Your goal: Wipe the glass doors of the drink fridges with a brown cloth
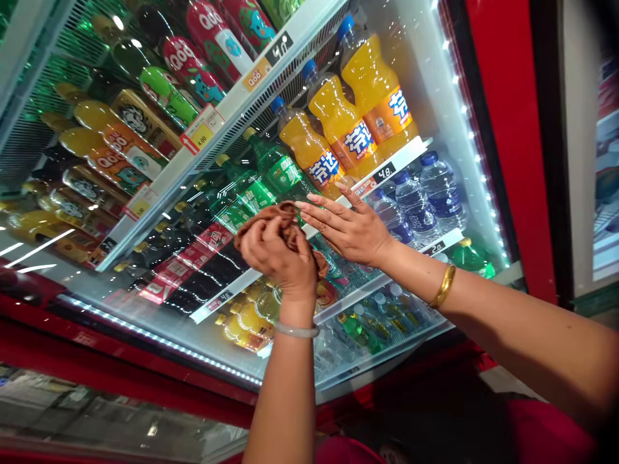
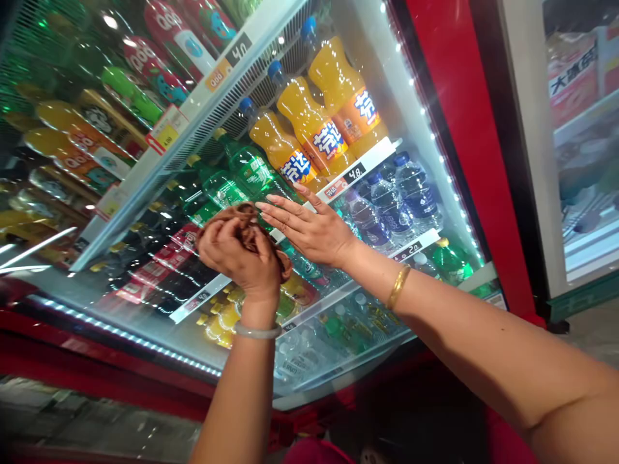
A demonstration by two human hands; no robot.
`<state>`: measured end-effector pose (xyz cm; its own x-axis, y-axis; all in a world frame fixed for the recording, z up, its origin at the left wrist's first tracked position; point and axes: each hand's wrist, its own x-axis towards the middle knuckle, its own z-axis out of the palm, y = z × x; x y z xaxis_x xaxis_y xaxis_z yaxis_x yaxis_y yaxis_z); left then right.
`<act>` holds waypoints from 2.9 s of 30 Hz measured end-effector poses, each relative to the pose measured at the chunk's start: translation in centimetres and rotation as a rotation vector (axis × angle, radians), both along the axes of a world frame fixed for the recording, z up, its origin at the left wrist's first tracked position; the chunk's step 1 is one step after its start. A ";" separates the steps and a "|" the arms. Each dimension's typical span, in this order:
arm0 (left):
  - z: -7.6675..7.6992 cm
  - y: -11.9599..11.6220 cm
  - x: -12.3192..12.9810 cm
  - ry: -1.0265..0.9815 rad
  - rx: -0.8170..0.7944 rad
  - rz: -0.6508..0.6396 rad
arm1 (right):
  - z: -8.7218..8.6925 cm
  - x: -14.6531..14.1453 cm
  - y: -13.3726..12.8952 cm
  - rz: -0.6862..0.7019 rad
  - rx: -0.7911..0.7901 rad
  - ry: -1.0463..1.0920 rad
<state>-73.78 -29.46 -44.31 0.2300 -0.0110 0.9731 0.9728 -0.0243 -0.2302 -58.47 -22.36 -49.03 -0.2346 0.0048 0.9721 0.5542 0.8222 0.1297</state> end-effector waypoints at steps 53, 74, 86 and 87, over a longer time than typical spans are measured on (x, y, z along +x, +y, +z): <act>-3.2 0.6 1.4 0.490 -0.154 -0.056 | 1.1 6.8 2.6 -0.025 0.018 -0.139; 2.5 2.5 5.8 -0.005 -0.016 -0.072 | 0.7 7.8 2.5 -0.162 -0.112 -0.026; 2.4 3.5 7.1 0.208 -0.201 -0.143 | 0.4 7.4 3.3 -0.227 -0.026 0.219; 2.8 3.6 7.6 0.115 -0.178 -0.131 | 0.4 7.3 3.3 -0.221 -0.027 0.221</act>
